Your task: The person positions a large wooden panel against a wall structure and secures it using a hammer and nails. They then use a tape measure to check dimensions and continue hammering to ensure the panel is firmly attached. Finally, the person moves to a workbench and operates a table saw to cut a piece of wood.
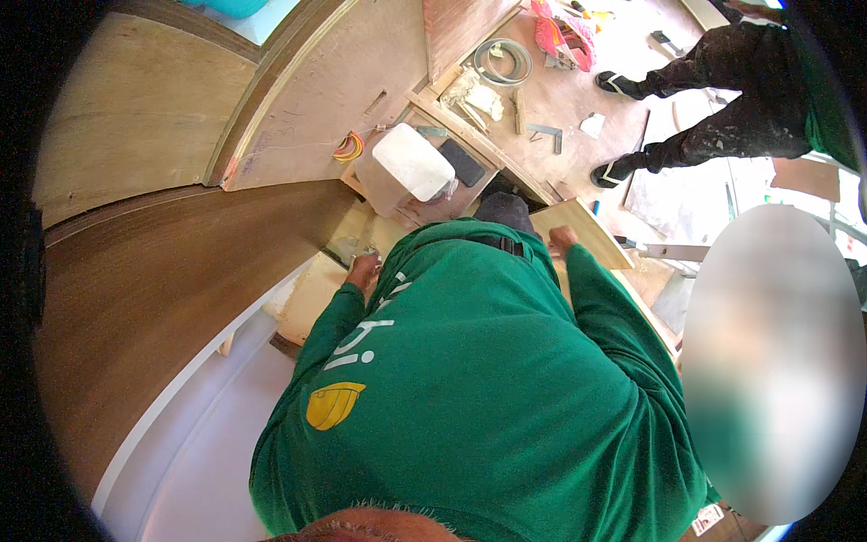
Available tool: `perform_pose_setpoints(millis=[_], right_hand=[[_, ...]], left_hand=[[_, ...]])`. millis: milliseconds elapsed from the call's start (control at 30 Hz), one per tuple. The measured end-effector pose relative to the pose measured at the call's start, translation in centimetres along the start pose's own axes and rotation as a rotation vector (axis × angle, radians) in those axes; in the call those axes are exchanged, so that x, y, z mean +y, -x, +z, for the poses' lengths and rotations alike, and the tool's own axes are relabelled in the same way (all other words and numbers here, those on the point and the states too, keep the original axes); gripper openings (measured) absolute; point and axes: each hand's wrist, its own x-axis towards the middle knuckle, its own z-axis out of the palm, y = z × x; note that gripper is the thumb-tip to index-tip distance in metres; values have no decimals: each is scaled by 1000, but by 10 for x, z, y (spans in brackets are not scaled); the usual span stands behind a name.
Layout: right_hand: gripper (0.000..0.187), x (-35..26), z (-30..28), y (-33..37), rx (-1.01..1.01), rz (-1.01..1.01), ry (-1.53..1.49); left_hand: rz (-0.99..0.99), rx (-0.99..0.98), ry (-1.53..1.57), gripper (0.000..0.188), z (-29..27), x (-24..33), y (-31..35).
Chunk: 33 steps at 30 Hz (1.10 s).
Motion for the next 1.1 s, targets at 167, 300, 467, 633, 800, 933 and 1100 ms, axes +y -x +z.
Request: perform_pose_setpoints(millis=[167, 300, 467, 633, 800, 933, 1100], right_hand=[[27, -35, -8, 45, 78, 575, -1146], [34, -19, 37, 30, 89, 197, -620], [38, -36, 30, -13, 202, 13, -723], [34, -24, -21, -26, 111, 277, -850], [33, -44, -48, -18, 132, 469, -1280], [40, -48, -56, -47, 298, 219, -886], [59, -107, -337, -56, 1055, -319, -459]], left_hand=[[391, -13, -217, 30, -5, -20, 37], [211, -101, -223, 31, 3, -15, 46], [218, -129, 104, 39, 19, -8, -8], [312, -239, -111, 54, 60, 69, -12], [413, -317, -249, 48, 101, 187, 62], [505, -244, -136, 50, 137, 255, 91], [605, -146, 174, 56, 168, 317, 35]])
